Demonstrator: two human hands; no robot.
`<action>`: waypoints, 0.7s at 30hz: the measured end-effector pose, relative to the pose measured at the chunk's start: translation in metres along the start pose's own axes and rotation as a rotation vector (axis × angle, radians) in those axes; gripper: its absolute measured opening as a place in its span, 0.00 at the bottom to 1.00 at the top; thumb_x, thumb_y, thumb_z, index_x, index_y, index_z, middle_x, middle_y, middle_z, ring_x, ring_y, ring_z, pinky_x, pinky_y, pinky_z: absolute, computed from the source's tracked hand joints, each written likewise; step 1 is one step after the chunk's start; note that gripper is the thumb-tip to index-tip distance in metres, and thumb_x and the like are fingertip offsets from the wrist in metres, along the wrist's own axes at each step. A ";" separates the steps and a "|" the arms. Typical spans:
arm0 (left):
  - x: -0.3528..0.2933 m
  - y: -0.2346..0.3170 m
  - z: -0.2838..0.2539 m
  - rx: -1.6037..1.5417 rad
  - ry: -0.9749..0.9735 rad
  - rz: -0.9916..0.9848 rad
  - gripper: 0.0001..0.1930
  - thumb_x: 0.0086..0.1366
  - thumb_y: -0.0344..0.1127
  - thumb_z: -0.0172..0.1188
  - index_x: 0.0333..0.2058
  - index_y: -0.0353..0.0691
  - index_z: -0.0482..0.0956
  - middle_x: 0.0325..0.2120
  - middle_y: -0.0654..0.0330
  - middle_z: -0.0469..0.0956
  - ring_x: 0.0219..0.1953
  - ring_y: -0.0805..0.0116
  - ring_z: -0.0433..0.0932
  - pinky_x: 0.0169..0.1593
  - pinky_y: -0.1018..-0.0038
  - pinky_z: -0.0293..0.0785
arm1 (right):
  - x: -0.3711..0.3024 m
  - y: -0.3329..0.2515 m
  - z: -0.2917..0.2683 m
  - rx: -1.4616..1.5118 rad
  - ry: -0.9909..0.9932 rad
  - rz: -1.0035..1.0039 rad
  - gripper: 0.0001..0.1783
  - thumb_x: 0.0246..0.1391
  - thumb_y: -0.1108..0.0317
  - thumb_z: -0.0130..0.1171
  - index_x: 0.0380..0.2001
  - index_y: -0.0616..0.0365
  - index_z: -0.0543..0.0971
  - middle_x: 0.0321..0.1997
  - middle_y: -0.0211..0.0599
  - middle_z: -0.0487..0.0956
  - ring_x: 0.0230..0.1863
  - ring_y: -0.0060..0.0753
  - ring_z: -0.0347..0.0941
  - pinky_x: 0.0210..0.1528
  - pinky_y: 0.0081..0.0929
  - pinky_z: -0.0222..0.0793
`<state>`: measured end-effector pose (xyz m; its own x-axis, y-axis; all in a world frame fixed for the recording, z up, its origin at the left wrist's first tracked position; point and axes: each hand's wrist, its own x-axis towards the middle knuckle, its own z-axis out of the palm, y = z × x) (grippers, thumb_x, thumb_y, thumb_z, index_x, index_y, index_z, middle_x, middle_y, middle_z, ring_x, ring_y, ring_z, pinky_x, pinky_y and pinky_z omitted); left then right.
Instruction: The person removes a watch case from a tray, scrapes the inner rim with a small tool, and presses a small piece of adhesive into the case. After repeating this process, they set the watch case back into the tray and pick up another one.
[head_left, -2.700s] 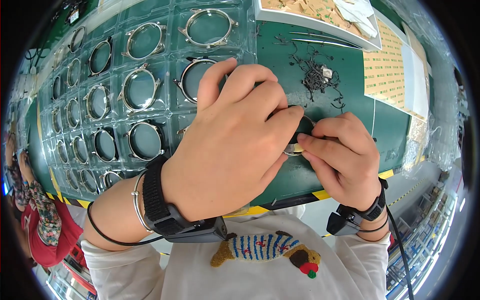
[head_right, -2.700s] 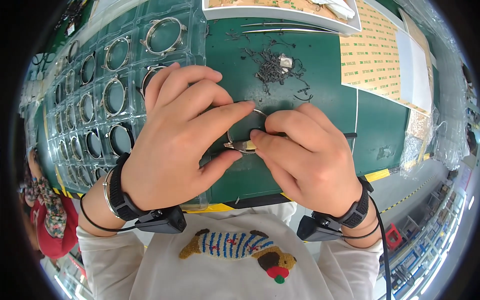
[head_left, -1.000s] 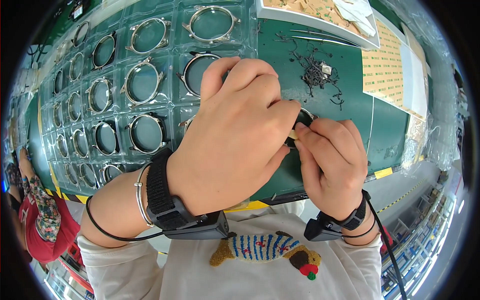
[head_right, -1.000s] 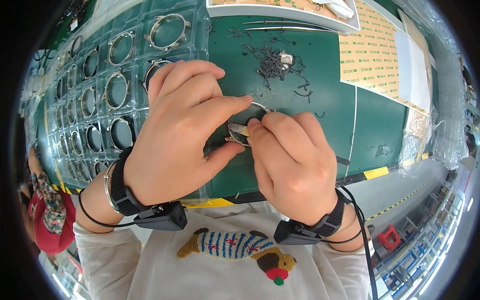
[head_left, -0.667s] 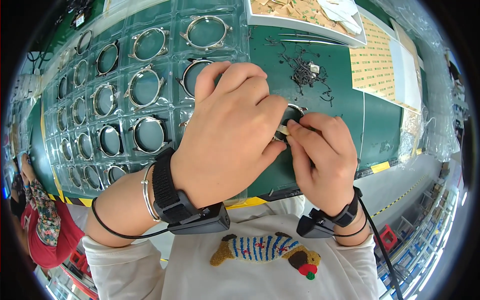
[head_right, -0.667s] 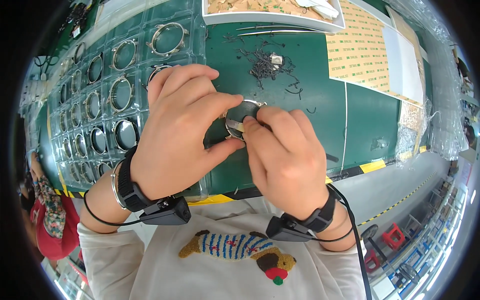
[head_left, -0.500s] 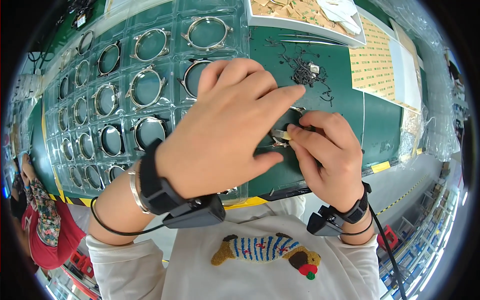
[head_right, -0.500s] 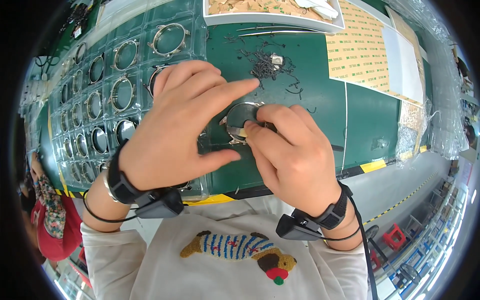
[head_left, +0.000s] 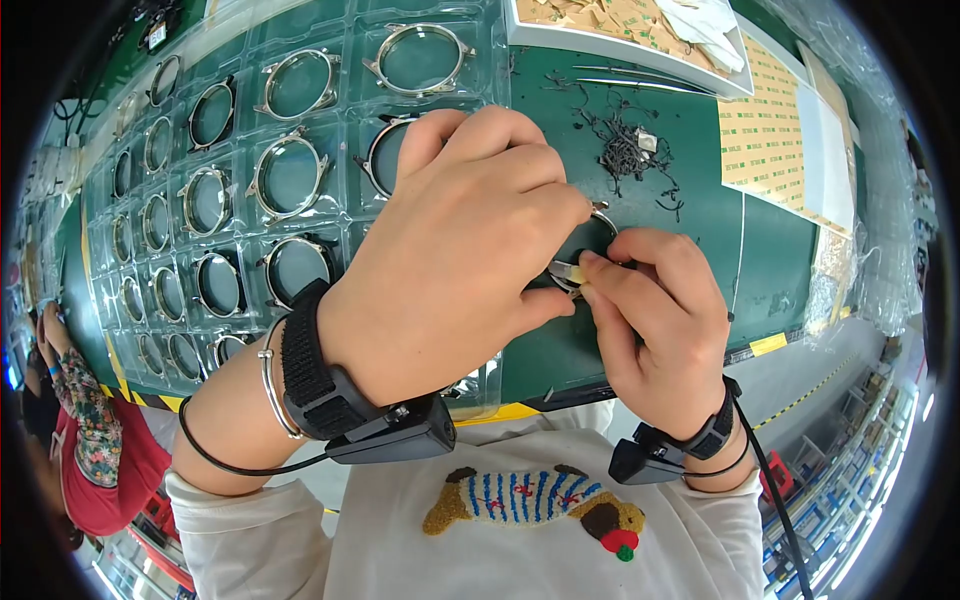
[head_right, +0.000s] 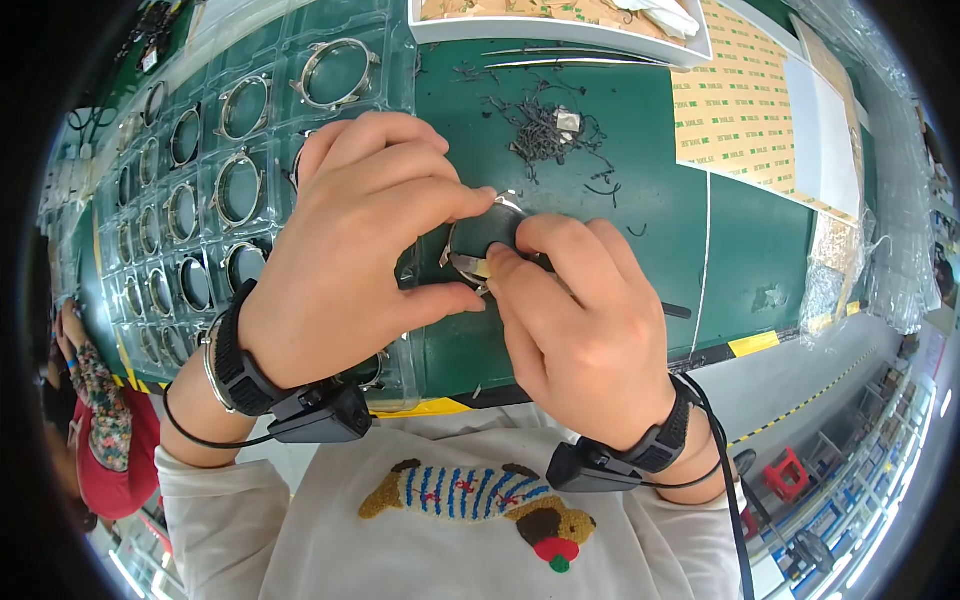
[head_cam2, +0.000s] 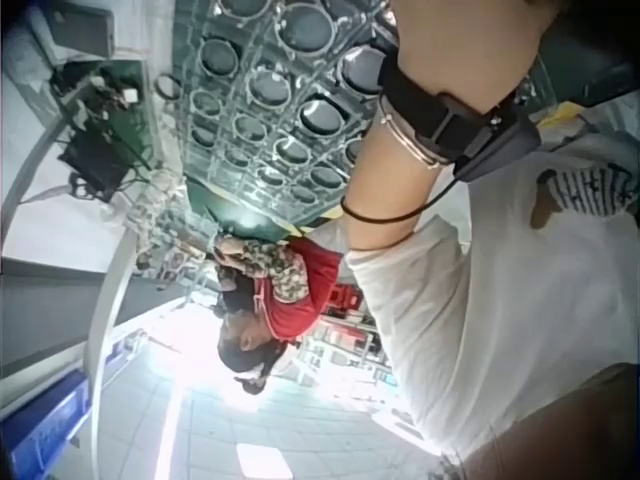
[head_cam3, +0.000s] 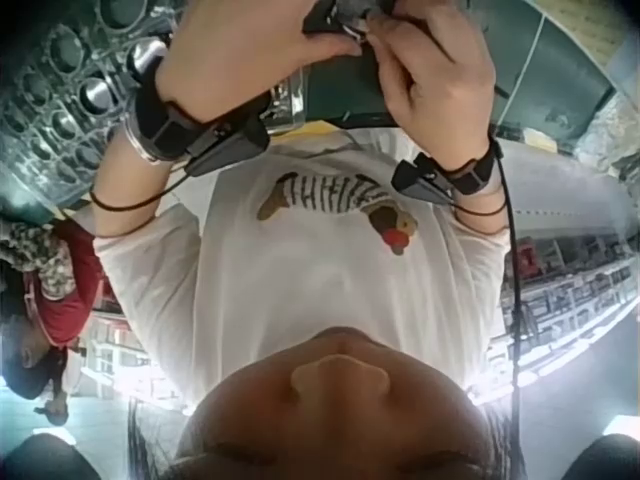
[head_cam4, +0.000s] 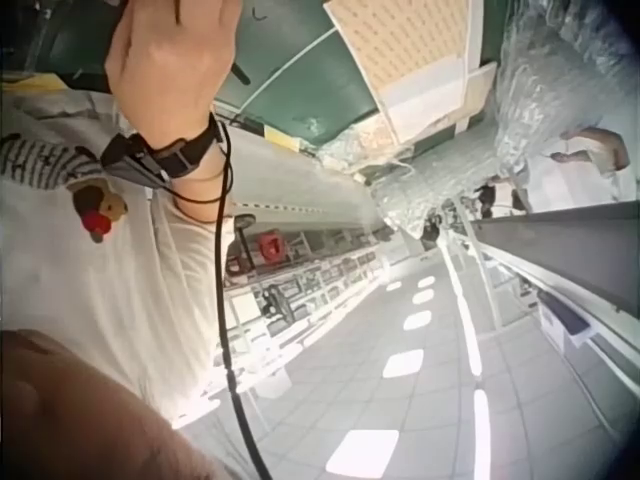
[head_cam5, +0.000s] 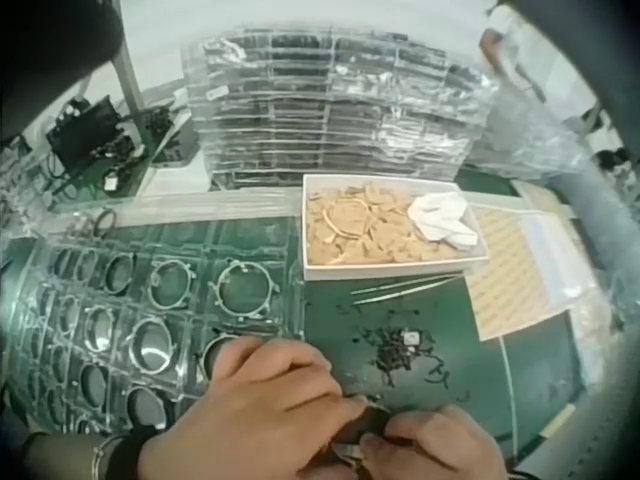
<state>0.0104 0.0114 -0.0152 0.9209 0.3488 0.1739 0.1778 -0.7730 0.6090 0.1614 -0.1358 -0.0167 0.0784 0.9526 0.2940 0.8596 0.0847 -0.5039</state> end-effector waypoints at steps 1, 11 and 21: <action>0.000 0.000 0.000 0.009 0.004 -0.007 0.29 0.37 0.37 0.81 0.43 0.43 0.84 0.38 0.63 0.79 0.55 0.55 0.72 0.60 0.56 0.60 | 0.000 0.000 0.001 -0.007 0.007 0.003 0.11 0.45 0.81 0.68 0.35 0.62 0.84 0.39 0.37 0.76 0.33 0.39 0.72 0.32 0.31 0.70; -0.001 0.005 0.002 0.017 0.023 -0.026 0.37 0.38 0.38 0.80 0.52 0.44 0.79 0.36 0.63 0.78 0.55 0.55 0.73 0.60 0.56 0.59 | -0.004 0.003 -0.020 0.314 0.069 0.280 0.12 0.46 0.79 0.69 0.37 0.62 0.84 0.44 0.38 0.76 0.35 0.31 0.74 0.33 0.25 0.70; -0.003 -0.005 -0.009 -0.042 -0.060 0.089 0.38 0.46 0.33 0.74 0.60 0.44 0.75 0.38 0.61 0.77 0.54 0.55 0.70 0.58 0.58 0.59 | 0.007 -0.011 -0.004 0.139 -0.114 0.244 0.13 0.44 0.79 0.70 0.36 0.60 0.84 0.39 0.39 0.75 0.37 0.38 0.76 0.38 0.29 0.73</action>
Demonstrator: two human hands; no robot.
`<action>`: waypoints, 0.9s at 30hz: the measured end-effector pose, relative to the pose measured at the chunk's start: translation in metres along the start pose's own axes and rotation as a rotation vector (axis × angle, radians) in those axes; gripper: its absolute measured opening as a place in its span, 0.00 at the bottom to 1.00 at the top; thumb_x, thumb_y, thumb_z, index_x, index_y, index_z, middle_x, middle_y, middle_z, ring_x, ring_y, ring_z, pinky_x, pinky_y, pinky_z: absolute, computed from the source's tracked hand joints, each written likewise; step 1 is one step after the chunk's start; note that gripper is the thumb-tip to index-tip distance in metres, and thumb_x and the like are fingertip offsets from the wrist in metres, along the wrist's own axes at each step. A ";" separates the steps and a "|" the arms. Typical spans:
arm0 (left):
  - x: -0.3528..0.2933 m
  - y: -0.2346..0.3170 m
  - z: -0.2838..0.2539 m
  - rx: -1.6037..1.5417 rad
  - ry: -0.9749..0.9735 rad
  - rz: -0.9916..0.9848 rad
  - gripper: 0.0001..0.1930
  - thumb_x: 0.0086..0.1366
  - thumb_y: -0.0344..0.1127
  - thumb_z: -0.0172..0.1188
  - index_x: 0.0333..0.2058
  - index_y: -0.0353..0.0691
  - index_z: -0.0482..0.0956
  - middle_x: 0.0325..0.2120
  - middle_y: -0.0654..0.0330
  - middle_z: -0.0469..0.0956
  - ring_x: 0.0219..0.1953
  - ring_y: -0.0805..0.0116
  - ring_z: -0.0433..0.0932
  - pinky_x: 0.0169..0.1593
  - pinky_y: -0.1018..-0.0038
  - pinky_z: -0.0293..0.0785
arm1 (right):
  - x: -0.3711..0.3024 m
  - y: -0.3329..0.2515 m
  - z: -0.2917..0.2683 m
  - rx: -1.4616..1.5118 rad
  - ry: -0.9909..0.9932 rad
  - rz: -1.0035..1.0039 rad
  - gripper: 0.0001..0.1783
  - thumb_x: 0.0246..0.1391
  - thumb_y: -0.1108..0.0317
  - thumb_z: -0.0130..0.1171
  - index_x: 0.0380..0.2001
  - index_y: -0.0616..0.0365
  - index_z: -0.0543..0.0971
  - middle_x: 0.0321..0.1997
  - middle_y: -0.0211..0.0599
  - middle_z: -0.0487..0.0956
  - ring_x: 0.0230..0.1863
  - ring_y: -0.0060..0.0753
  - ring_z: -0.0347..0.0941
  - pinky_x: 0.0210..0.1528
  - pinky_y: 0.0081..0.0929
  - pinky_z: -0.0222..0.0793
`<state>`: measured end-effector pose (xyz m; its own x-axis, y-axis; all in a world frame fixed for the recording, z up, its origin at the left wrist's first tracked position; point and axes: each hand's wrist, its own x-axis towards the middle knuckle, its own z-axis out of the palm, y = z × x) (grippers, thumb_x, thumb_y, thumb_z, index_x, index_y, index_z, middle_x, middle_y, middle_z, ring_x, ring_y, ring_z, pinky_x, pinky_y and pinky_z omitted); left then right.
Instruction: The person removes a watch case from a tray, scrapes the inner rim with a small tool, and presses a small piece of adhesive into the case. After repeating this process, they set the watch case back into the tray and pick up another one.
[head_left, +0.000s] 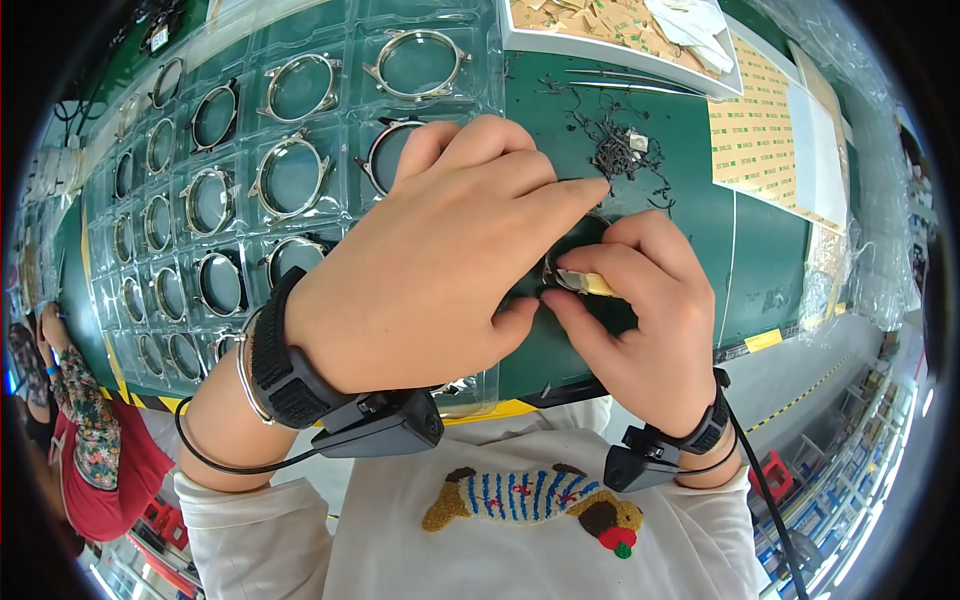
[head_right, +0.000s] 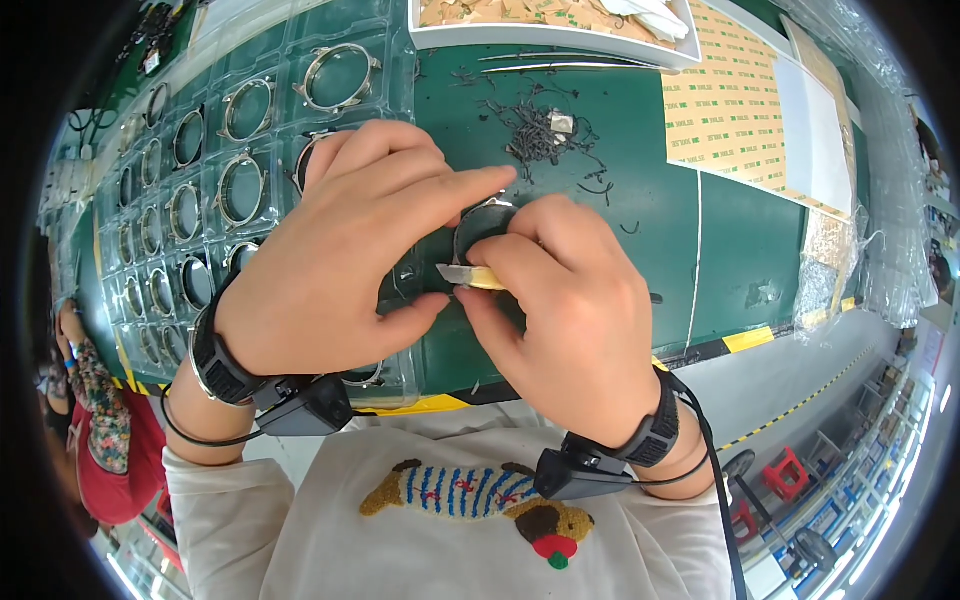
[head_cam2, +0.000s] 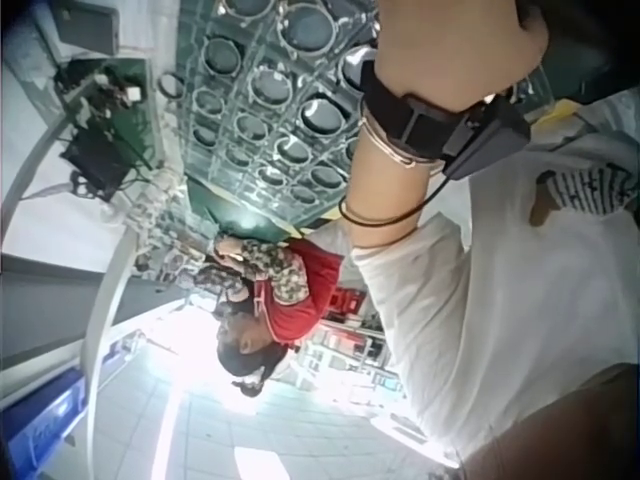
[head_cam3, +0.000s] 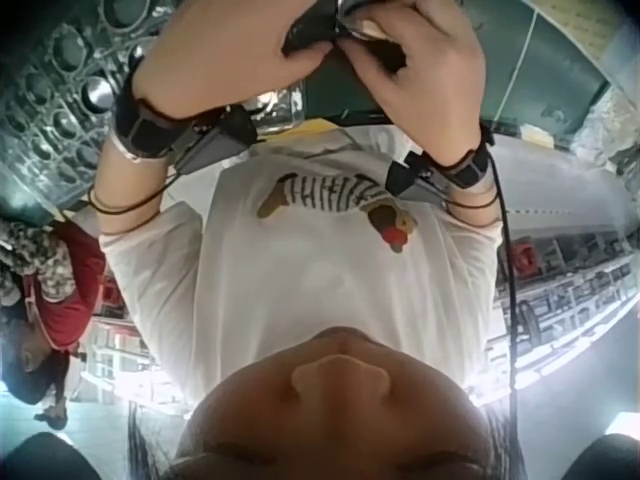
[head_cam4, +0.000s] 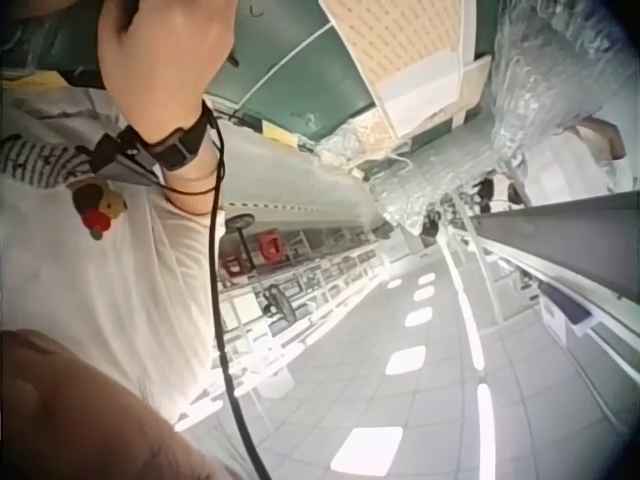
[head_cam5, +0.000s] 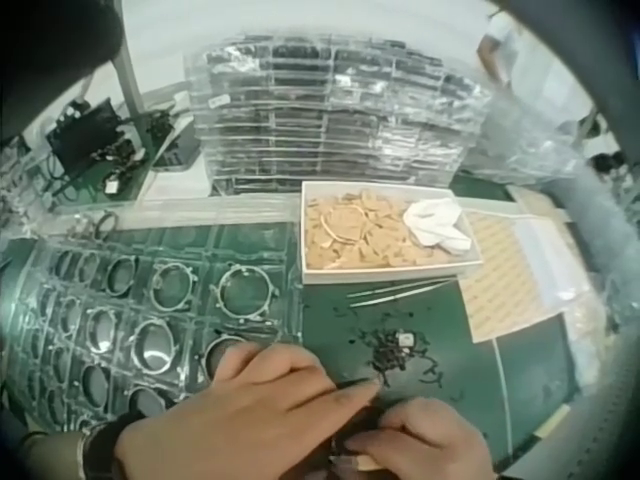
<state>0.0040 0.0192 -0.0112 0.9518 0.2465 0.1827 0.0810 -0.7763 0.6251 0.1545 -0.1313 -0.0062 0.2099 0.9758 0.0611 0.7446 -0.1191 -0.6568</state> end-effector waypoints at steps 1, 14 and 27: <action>0.000 -0.001 0.000 0.001 0.000 -0.001 0.38 0.46 0.33 0.74 0.60 0.44 0.75 0.38 0.61 0.77 0.54 0.55 0.70 0.58 0.58 0.59 | 0.000 0.000 0.002 -0.005 0.002 -0.008 0.13 0.44 0.80 0.70 0.36 0.61 0.84 0.38 0.39 0.76 0.38 0.39 0.76 0.39 0.30 0.73; 0.000 0.002 0.008 -0.001 0.056 -0.068 0.29 0.47 0.33 0.73 0.52 0.41 0.80 0.39 0.59 0.78 0.53 0.56 0.72 0.57 0.58 0.60 | 0.003 0.008 -0.001 0.063 0.027 -0.054 0.11 0.43 0.81 0.64 0.33 0.59 0.82 0.31 0.37 0.79 0.31 0.47 0.74 0.35 0.36 0.72; -0.001 0.003 0.010 -0.010 0.087 -0.083 0.28 0.47 0.32 0.72 0.51 0.40 0.81 0.39 0.59 0.78 0.54 0.55 0.72 0.58 0.56 0.59 | -0.003 -0.005 -0.023 0.285 0.141 0.052 0.10 0.46 0.84 0.62 0.33 0.62 0.81 0.31 0.39 0.79 0.32 0.39 0.76 0.36 0.29 0.70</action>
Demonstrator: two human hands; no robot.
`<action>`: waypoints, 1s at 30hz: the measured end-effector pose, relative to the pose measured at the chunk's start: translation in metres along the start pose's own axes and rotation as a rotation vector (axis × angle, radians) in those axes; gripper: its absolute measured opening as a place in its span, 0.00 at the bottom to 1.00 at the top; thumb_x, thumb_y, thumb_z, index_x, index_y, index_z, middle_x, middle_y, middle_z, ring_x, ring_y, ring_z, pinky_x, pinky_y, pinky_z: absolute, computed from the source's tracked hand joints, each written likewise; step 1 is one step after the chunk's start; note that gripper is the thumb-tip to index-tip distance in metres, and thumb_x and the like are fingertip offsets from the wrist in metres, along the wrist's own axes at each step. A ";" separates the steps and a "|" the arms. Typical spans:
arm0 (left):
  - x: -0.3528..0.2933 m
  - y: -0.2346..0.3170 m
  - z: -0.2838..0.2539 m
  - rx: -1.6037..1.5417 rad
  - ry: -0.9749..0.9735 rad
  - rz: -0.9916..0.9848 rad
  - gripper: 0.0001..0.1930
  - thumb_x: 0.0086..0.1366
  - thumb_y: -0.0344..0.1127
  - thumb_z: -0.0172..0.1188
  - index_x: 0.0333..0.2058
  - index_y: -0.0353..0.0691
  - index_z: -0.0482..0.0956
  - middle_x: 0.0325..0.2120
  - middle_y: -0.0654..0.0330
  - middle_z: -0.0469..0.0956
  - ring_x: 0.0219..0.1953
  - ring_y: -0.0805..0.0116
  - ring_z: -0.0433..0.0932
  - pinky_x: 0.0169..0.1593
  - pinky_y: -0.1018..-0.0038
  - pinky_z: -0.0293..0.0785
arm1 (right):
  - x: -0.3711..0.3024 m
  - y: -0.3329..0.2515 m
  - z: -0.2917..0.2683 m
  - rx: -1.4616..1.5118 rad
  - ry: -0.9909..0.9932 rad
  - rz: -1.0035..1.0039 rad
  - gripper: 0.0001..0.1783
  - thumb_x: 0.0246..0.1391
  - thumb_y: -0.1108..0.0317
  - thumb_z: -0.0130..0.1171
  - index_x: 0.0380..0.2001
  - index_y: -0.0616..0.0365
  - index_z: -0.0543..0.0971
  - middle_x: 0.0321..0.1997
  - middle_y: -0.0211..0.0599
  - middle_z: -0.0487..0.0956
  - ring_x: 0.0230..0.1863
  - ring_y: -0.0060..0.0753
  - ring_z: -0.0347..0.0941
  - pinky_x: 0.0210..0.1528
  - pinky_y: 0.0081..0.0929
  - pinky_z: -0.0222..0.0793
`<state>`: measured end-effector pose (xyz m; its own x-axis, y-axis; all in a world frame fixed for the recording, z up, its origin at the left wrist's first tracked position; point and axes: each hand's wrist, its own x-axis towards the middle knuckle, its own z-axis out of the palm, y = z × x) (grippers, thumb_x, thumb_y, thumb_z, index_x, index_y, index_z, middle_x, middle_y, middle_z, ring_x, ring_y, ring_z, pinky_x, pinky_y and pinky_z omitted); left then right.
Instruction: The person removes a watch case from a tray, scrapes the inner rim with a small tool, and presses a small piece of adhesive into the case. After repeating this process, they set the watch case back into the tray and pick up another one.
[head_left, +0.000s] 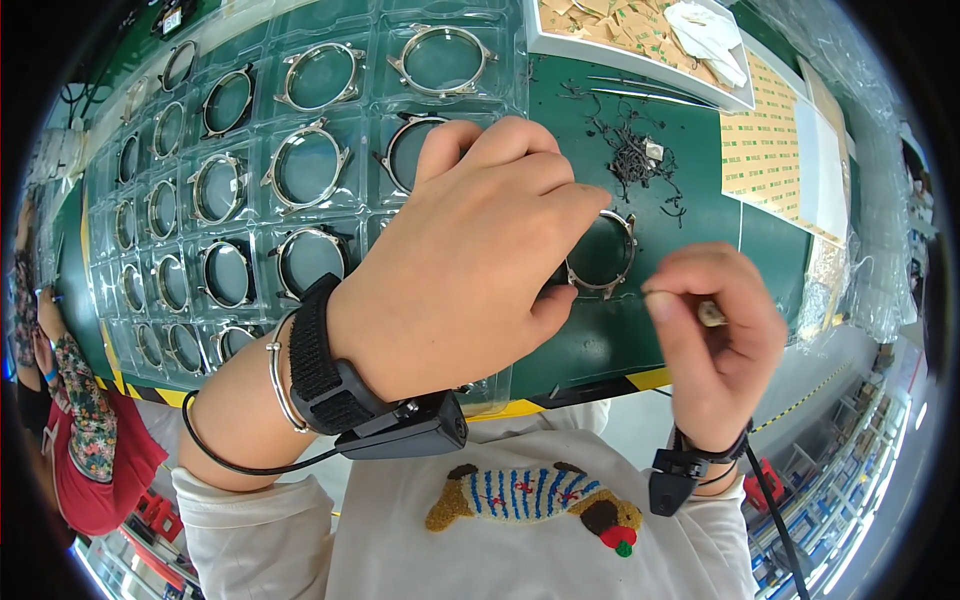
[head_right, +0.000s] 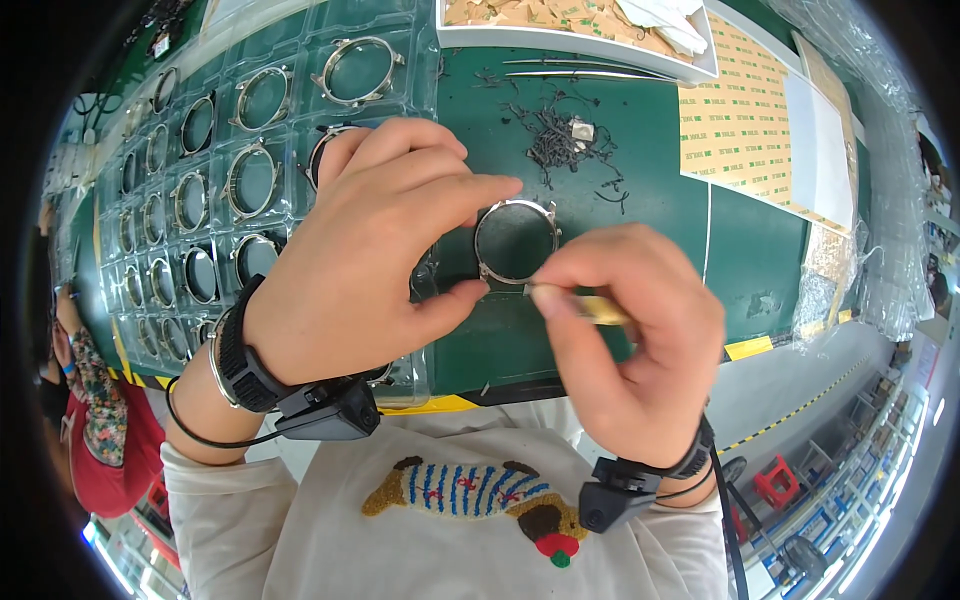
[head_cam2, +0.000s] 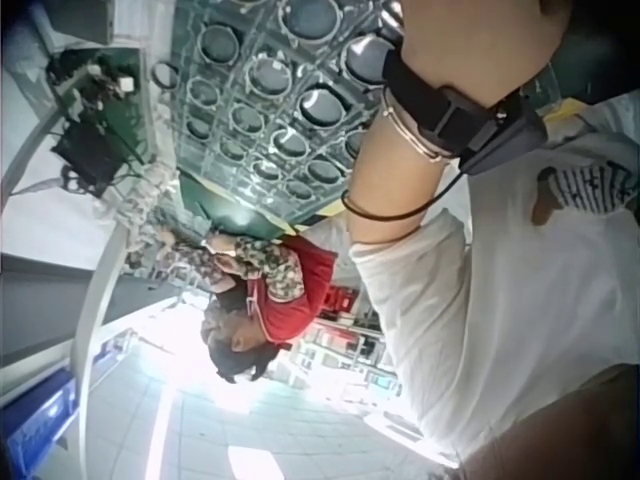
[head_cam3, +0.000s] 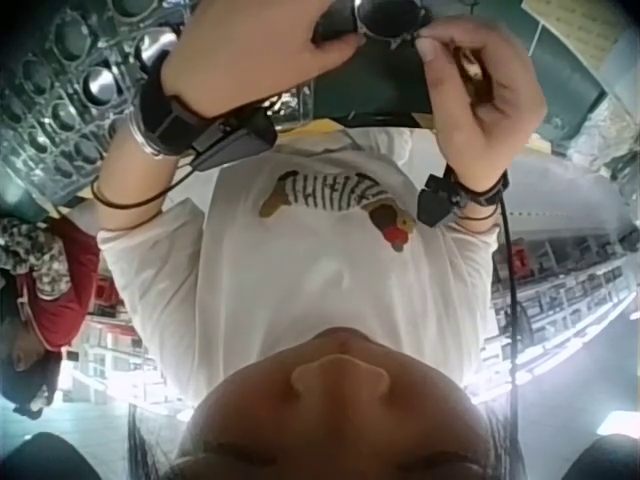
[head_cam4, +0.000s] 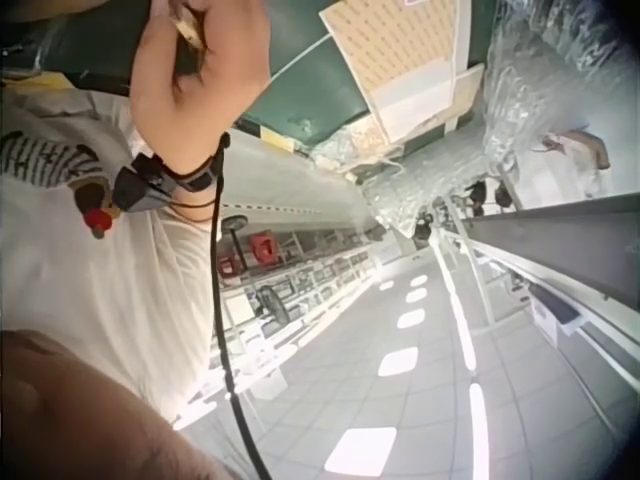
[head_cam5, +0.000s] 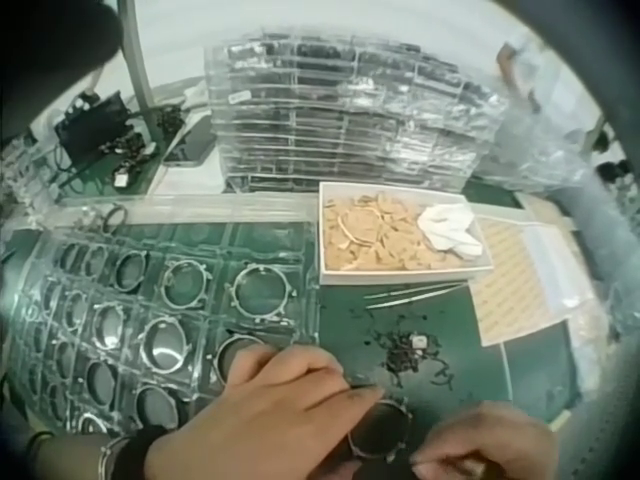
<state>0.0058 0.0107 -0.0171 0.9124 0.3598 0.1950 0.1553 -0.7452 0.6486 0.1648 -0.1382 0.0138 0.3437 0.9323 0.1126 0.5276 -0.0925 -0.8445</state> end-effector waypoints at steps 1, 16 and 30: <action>0.001 0.001 0.000 0.001 -0.009 -0.004 0.28 0.47 0.32 0.71 0.51 0.40 0.81 0.38 0.60 0.78 0.54 0.55 0.72 0.58 0.56 0.59 | -0.001 -0.004 -0.004 0.040 0.053 0.031 0.09 0.46 0.84 0.63 0.33 0.62 0.82 0.31 0.39 0.79 0.32 0.38 0.76 0.36 0.29 0.70; -0.004 0.010 -0.005 0.051 -0.055 0.013 0.30 0.47 0.33 0.73 0.52 0.41 0.80 0.40 0.61 0.78 0.57 0.55 0.71 0.62 0.55 0.59 | 0.048 0.047 0.000 -0.489 0.141 -0.232 0.10 0.49 0.81 0.66 0.37 0.62 0.84 0.31 0.39 0.78 0.30 0.40 0.75 0.33 0.30 0.70; -0.005 0.008 -0.003 0.062 -0.040 0.031 0.30 0.47 0.34 0.73 0.53 0.41 0.80 0.41 0.59 0.77 0.58 0.54 0.70 0.62 0.54 0.59 | 0.021 0.047 -0.015 -0.455 0.171 -0.176 0.17 0.49 0.78 0.67 0.45 0.61 0.83 0.33 0.38 0.77 0.33 0.40 0.75 0.35 0.32 0.71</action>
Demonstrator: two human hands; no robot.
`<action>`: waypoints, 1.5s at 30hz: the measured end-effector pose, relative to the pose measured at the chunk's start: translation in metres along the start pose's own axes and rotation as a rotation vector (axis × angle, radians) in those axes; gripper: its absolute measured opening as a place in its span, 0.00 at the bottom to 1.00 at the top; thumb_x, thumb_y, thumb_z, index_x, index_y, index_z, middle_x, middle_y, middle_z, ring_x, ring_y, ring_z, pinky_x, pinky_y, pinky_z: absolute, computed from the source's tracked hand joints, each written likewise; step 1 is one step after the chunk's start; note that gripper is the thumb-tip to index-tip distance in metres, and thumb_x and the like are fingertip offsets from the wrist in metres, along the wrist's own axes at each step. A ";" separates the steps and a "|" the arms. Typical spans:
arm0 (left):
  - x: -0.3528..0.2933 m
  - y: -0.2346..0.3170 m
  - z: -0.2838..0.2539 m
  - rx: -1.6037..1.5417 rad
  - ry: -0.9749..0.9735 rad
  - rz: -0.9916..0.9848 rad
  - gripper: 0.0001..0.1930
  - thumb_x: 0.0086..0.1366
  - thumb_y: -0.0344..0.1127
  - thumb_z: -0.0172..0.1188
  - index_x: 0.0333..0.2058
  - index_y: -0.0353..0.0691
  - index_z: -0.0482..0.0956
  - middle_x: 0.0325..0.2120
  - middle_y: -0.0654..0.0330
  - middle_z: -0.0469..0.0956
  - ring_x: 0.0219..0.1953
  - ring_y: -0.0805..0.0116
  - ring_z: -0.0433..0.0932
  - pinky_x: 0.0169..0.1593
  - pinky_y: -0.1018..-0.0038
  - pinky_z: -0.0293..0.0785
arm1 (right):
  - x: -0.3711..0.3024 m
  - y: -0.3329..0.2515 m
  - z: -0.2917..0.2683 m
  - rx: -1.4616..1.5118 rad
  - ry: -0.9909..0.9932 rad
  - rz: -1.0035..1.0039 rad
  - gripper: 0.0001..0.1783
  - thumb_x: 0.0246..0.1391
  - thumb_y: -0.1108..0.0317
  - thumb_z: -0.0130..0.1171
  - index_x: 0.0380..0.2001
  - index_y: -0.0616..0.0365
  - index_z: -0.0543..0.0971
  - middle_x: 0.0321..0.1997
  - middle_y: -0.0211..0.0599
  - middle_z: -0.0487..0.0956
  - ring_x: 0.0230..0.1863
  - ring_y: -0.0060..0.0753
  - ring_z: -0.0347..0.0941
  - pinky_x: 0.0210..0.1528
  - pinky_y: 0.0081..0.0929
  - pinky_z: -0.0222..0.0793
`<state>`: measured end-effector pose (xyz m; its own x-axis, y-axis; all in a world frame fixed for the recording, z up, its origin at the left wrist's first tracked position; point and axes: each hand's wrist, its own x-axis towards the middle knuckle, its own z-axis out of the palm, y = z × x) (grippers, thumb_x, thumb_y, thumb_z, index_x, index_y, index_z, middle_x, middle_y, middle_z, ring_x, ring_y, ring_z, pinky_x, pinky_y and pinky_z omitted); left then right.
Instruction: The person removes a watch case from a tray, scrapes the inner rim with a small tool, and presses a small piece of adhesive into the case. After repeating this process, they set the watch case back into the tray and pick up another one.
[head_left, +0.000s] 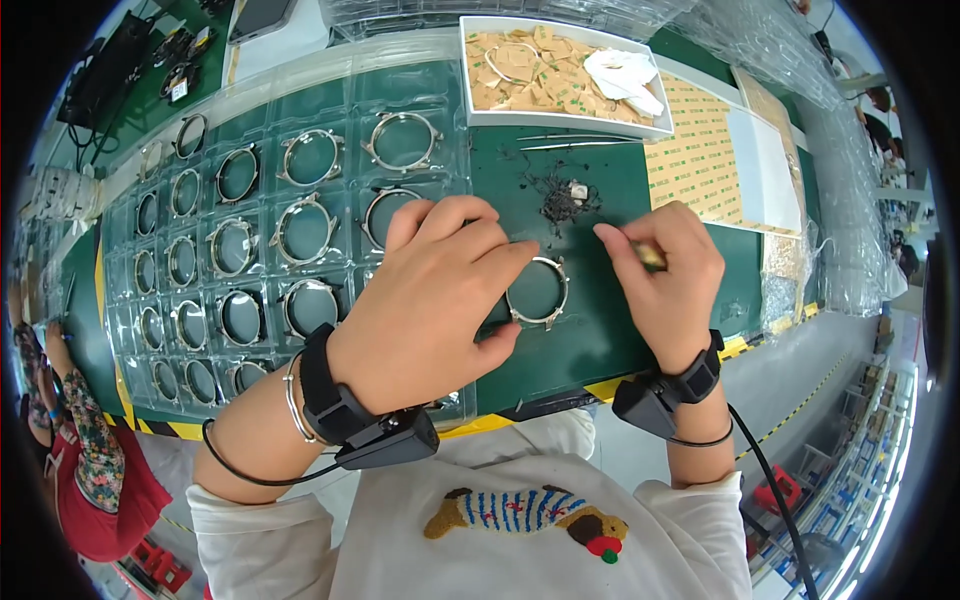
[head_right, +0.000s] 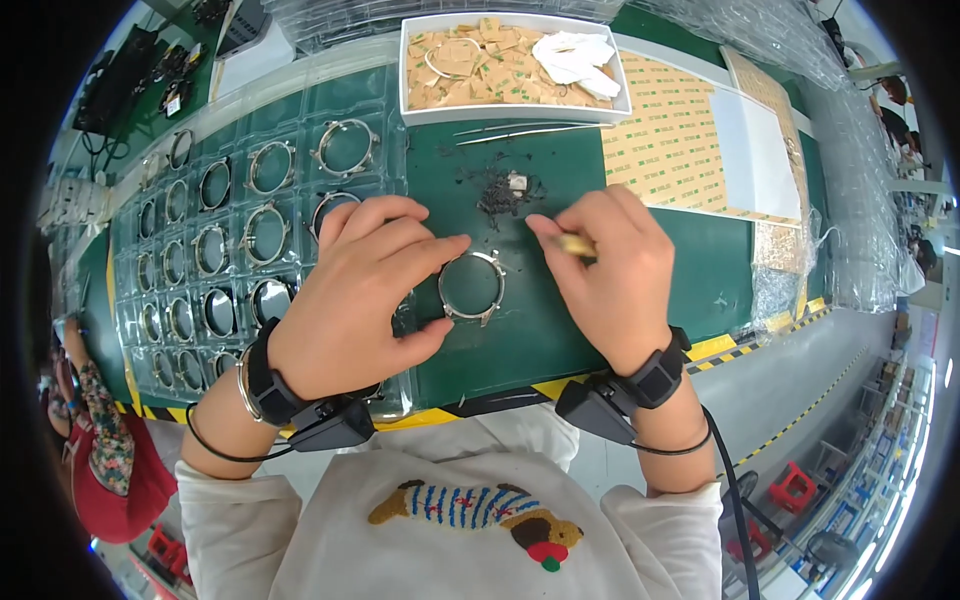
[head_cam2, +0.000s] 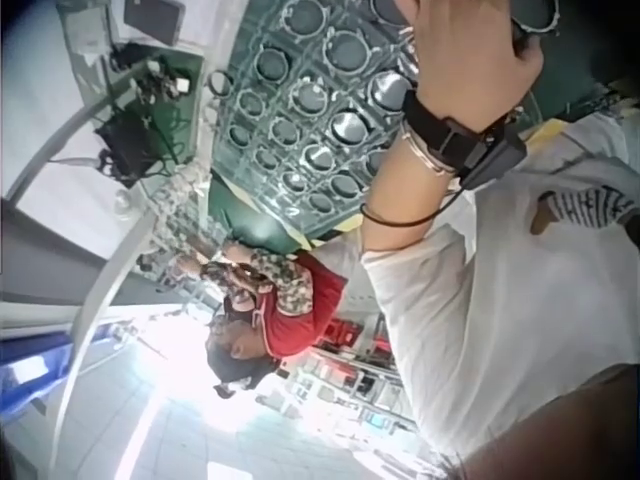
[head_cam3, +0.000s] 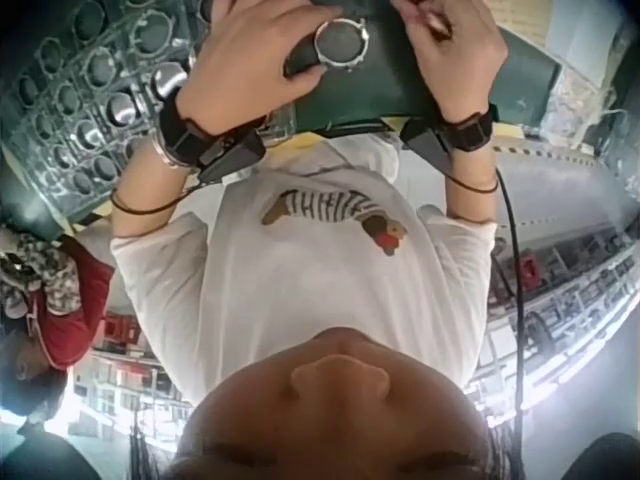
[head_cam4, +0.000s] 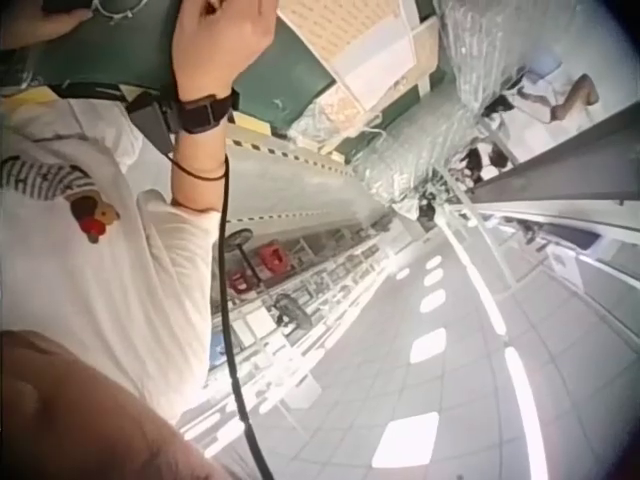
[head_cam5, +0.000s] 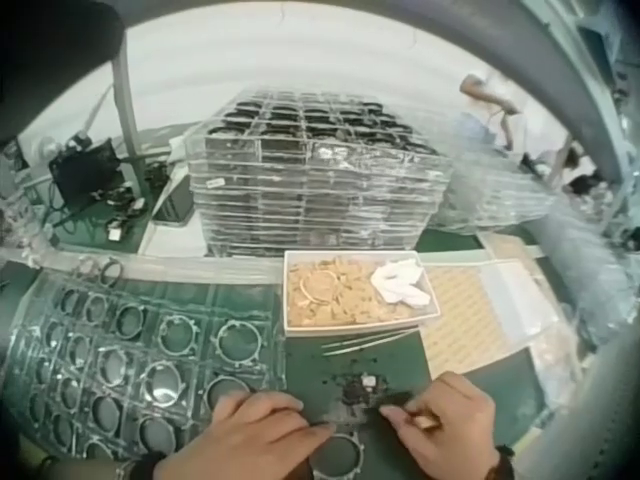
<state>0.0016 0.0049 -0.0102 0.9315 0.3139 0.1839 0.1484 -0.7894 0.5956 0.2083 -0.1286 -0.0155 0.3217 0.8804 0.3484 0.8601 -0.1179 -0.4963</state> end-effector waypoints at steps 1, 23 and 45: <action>0.000 -0.001 0.001 -0.001 0.003 0.005 0.30 0.47 0.34 0.73 0.53 0.41 0.80 0.42 0.59 0.77 0.58 0.54 0.70 0.62 0.54 0.59 | 0.001 -0.004 -0.004 0.023 -0.031 -0.022 0.18 0.49 0.79 0.67 0.46 0.61 0.83 0.34 0.39 0.76 0.33 0.40 0.74 0.36 0.31 0.71; 0.000 -0.005 0.006 -0.012 0.038 0.002 0.33 0.44 0.38 0.79 0.52 0.40 0.81 0.41 0.60 0.77 0.56 0.57 0.71 0.60 0.56 0.60 | -0.016 -0.028 -0.001 0.111 -0.377 -0.264 0.20 0.43 0.84 0.66 0.44 0.63 0.85 0.40 0.38 0.75 0.35 0.40 0.71 0.36 0.33 0.68; 0.003 -0.009 0.002 -0.077 0.010 -0.005 0.30 0.42 0.34 0.78 0.49 0.39 0.83 0.41 0.59 0.78 0.54 0.57 0.73 0.59 0.57 0.61 | -0.015 -0.029 0.002 0.134 -0.373 -0.254 0.20 0.43 0.86 0.65 0.44 0.65 0.86 0.39 0.37 0.76 0.35 0.40 0.71 0.36 0.33 0.69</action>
<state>0.0034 0.0115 -0.0166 0.9275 0.3229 0.1886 0.1262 -0.7451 0.6549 0.1776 -0.1381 -0.0076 -0.0775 0.9816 0.1742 0.8264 0.1610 -0.5396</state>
